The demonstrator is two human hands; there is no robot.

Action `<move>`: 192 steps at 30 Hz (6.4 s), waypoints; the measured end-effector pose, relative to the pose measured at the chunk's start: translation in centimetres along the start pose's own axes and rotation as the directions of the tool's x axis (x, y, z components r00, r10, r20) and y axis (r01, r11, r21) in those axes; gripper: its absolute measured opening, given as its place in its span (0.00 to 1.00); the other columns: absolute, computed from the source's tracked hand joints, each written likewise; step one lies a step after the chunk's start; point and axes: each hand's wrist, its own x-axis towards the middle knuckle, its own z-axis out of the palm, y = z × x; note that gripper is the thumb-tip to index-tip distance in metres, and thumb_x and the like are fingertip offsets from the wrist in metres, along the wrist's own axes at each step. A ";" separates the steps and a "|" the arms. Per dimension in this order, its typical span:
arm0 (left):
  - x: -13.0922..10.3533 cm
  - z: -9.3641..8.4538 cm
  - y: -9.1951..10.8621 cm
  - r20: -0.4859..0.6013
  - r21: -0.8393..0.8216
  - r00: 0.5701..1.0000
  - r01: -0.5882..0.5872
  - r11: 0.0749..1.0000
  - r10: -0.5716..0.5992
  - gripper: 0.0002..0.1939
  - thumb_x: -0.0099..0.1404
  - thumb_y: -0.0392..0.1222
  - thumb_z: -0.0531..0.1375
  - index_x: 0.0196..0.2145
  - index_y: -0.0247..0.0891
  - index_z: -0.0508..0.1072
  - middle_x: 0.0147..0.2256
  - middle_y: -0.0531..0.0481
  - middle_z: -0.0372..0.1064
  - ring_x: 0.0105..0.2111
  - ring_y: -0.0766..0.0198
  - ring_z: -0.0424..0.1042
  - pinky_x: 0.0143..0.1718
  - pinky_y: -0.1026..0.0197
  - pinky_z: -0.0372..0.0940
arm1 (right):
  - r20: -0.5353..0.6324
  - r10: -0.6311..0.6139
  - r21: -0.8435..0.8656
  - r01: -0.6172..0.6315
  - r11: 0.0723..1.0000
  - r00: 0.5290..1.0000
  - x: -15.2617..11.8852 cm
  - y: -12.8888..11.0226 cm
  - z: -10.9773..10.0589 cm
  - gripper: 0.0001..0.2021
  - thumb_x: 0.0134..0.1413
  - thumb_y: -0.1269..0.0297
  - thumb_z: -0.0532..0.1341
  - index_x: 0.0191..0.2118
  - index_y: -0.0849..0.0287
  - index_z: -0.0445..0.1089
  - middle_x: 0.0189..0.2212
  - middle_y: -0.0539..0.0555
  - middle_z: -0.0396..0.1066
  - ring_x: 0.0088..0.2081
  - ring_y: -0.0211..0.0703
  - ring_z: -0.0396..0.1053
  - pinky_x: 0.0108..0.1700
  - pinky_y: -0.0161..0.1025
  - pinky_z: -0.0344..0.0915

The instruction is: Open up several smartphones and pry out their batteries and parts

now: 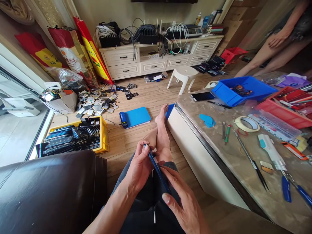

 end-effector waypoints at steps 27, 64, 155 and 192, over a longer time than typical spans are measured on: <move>-2.1 1.4 -1.0 0.174 0.105 0.982 0.051 0.993 -0.069 0.24 0.73 0.60 0.57 0.59 0.45 0.71 0.57 0.40 0.71 0.51 0.47 0.74 0.53 0.45 0.70 | 0.016 0.445 0.514 -0.389 0.764 0.895 -0.4 -0.3 1.3 0.18 0.66 0.45 0.61 0.37 0.55 0.77 0.28 0.53 0.78 0.31 0.49 0.78 0.32 0.38 0.75; -3.8 2.1 -0.9 0.076 0.587 0.981 -0.187 0.788 0.176 0.23 0.69 0.60 0.63 0.27 0.38 0.67 0.26 0.54 0.57 0.29 0.65 0.54 0.31 0.63 0.54 | -0.207 0.071 0.147 -0.041 0.988 0.976 5.0 -4.1 -2.3 0.21 0.73 0.55 0.55 0.26 0.56 0.62 0.23 0.46 0.62 0.26 0.36 0.61 0.29 0.34 0.56; -6.0 0.7 -2.4 0.454 0.754 0.871 -0.488 0.440 0.188 0.42 0.62 0.19 0.55 0.66 0.58 0.60 0.59 0.52 0.67 0.58 0.60 0.70 0.60 0.59 0.65 | -0.228 -0.224 0.017 0.234 0.972 0.948 2.5 -2.5 -4.9 0.07 0.65 0.66 0.67 0.43 0.52 0.67 0.36 0.51 0.67 0.40 0.43 0.72 0.42 0.40 0.75; -6.1 0.5 -2.4 0.482 0.737 0.834 -0.552 0.389 0.271 0.41 0.62 0.19 0.53 0.66 0.54 0.59 0.60 0.49 0.67 0.60 0.59 0.68 0.57 0.61 0.67 | -0.115 -0.281 -0.037 0.279 0.960 0.953 3.3 -2.7 -5.9 0.06 0.64 0.67 0.67 0.45 0.52 0.72 0.36 0.50 0.73 0.37 0.40 0.75 0.38 0.35 0.74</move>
